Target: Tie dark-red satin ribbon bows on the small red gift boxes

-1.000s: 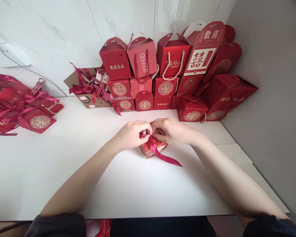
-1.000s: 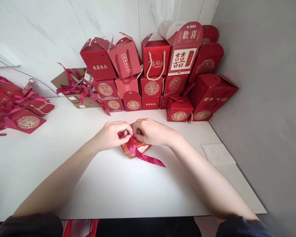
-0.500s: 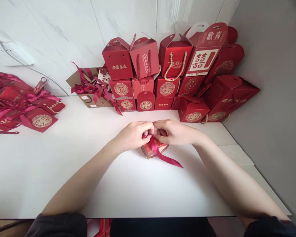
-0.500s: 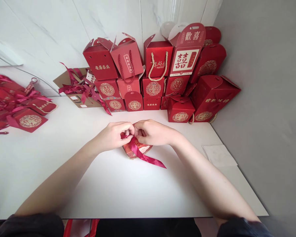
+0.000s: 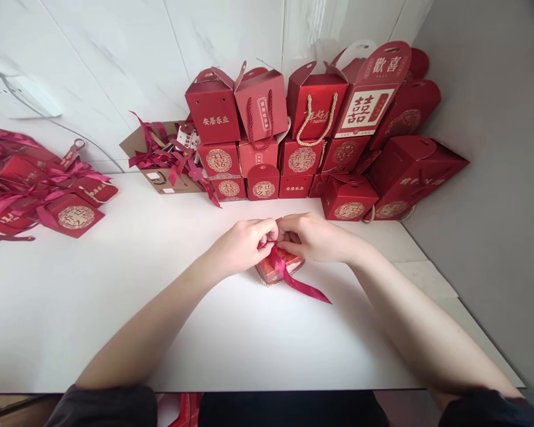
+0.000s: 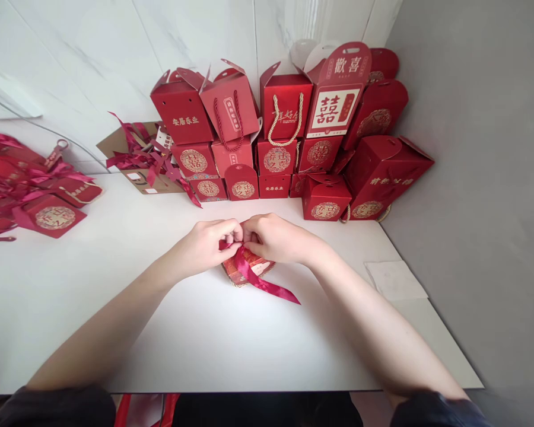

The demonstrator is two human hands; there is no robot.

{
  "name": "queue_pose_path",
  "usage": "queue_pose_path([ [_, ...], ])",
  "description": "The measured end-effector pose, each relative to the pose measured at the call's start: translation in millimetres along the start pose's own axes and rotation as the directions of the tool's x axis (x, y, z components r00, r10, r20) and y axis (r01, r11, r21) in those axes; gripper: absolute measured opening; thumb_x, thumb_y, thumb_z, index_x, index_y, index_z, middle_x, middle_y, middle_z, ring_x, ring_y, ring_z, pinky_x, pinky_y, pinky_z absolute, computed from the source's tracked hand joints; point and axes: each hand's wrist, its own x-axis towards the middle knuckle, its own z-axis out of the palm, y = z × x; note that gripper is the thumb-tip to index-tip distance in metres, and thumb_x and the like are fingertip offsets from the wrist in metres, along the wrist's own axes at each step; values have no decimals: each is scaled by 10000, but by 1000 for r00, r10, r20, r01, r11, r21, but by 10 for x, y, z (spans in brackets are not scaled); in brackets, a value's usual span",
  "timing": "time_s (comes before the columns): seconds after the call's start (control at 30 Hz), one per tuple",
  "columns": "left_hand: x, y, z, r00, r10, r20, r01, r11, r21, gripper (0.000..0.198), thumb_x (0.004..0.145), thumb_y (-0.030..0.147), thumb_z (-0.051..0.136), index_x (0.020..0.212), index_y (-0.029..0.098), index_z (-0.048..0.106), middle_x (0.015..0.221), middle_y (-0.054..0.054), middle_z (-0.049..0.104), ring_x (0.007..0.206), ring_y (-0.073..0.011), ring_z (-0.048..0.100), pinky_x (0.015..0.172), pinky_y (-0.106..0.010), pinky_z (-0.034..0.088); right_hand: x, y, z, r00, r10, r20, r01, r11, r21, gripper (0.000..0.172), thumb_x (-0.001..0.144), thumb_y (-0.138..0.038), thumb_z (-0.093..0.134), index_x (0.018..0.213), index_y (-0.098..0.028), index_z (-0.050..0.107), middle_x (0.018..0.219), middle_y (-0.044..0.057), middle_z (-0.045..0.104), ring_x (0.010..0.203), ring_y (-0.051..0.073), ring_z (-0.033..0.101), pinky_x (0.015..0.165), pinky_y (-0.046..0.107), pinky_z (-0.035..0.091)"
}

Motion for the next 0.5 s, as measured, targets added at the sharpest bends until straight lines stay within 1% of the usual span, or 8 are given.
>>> queue_pose_path([
  [0.1,7,-1,-4,1000,-21,1,21,1000,-21,134,768,60,545,811,185,566,694,42,555,610,-94,523,590,-211,424,0,19,6,1000,3,4,-3,1000,1,133,784,-59,527,724,-178,520,650,-35,524,580,94,434,564,217,337],
  [0.23,7,7,23,999,-47,-3,47,999,-8,139,765,60,548,805,183,598,695,37,569,615,-97,527,596,-215,430,1,39,3,1000,-8,5,8,1000,16,137,769,-49,526,725,-177,516,662,-37,522,586,91,438,575,215,342],
  [0.4,0,28,57,999,-24,-30,26,997,66,163,777,58,542,762,177,652,718,12,608,614,-109,532,600,-236,428,0,42,0,1000,-1,17,0,999,51,135,764,-53,522,731,-183,528,670,-39,531,586,93,452,582,215,350],
  [0.5,2,31,55,1000,-1,-21,3,996,87,180,788,61,535,734,173,665,732,0,615,627,-113,547,612,-241,432,0,48,-1,1000,-6,15,5,998,57,134,766,-60,518,717,-185,522,666,-38,528,581,95,447,580,219,348],
])
